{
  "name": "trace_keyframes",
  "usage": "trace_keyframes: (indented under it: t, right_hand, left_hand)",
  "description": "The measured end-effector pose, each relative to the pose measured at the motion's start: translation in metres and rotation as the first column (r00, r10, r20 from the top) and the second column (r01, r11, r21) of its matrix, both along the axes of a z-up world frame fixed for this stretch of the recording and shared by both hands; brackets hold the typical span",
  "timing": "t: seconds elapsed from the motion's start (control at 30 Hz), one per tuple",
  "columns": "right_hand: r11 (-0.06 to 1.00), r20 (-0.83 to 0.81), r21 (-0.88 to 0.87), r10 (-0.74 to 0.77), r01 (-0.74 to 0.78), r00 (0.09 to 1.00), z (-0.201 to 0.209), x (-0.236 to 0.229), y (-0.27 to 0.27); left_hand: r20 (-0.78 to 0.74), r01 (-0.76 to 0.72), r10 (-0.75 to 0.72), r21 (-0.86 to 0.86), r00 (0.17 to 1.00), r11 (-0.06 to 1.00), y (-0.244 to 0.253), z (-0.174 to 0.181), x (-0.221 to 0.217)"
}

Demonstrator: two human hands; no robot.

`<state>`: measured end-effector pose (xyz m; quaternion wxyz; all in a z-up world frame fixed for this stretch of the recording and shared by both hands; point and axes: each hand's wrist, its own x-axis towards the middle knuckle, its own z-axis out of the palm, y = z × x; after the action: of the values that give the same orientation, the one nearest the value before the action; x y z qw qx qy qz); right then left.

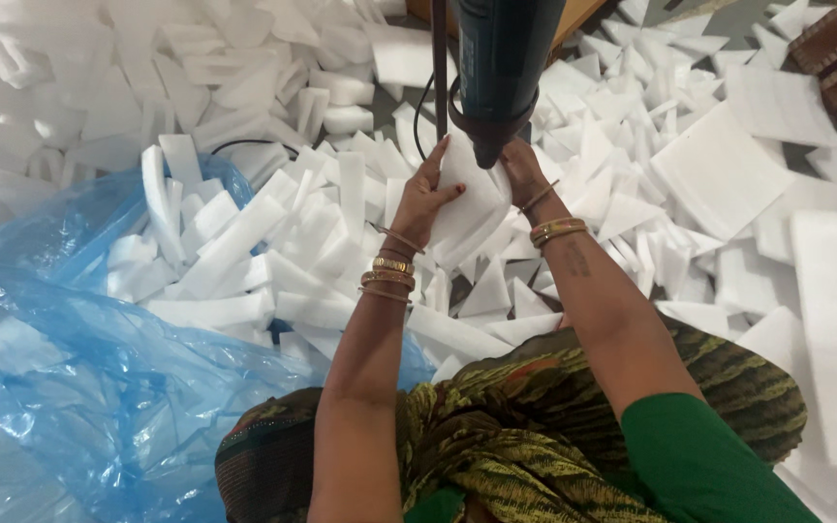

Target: The person sits on the floor surrounded by white foam scraps and a blue plastic sheet. They repeatedly pick up individual foam pieces, inspect them, and place them back down or into a pile.

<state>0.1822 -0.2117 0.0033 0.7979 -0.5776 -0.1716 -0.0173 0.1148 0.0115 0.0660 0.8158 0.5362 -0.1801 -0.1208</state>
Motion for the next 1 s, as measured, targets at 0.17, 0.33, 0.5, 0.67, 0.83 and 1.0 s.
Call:
trace_keyframes:
  t: [0.17, 0.33, 0.5, 0.67, 0.83, 1.0]
  right_hand:
    - [0.943, 0.147, -0.33, 0.019, 0.031, 0.989, 0.0, -0.019, 0.001]
    - [0.977, -0.311, 0.105, 0.208, -0.185, 0.927, 0.007, -0.093, 0.021]
    - [0.987, -0.378, 0.005, 0.15, -0.16, 0.914, -0.007, -0.136, 0.027]
    - [0.985, -0.35, -0.094, 0.103, -0.144, 0.931, -0.011, -0.149, 0.03]
    - [0.982, -0.289, -0.133, 0.09, -0.133, 0.953, -0.007, -0.155, 0.036]
    - [0.99, -0.342, -0.008, 0.127, -0.138, 0.931, 0.015, -0.16, 0.039]
  left_hand:
    - [0.032, -0.014, 0.014, -0.007, 0.999, 1.0, -0.001, -0.005, -0.014]
    - [-0.008, -0.138, 0.145, 0.256, 0.989, 0.957, -0.016, -0.033, -0.078]
    - [-0.165, -0.078, 0.105, 0.165, 0.981, 0.983, -0.016, -0.056, -0.118]
    - [-0.141, -0.045, 0.063, 0.13, 0.988, 0.991, -0.011, -0.068, -0.125]
    - [-0.141, -0.009, 0.032, 0.165, 0.989, 0.986, -0.003, -0.064, -0.128]
    - [-0.105, 0.046, -0.021, 0.238, 0.994, 0.97, 0.012, -0.044, -0.116]
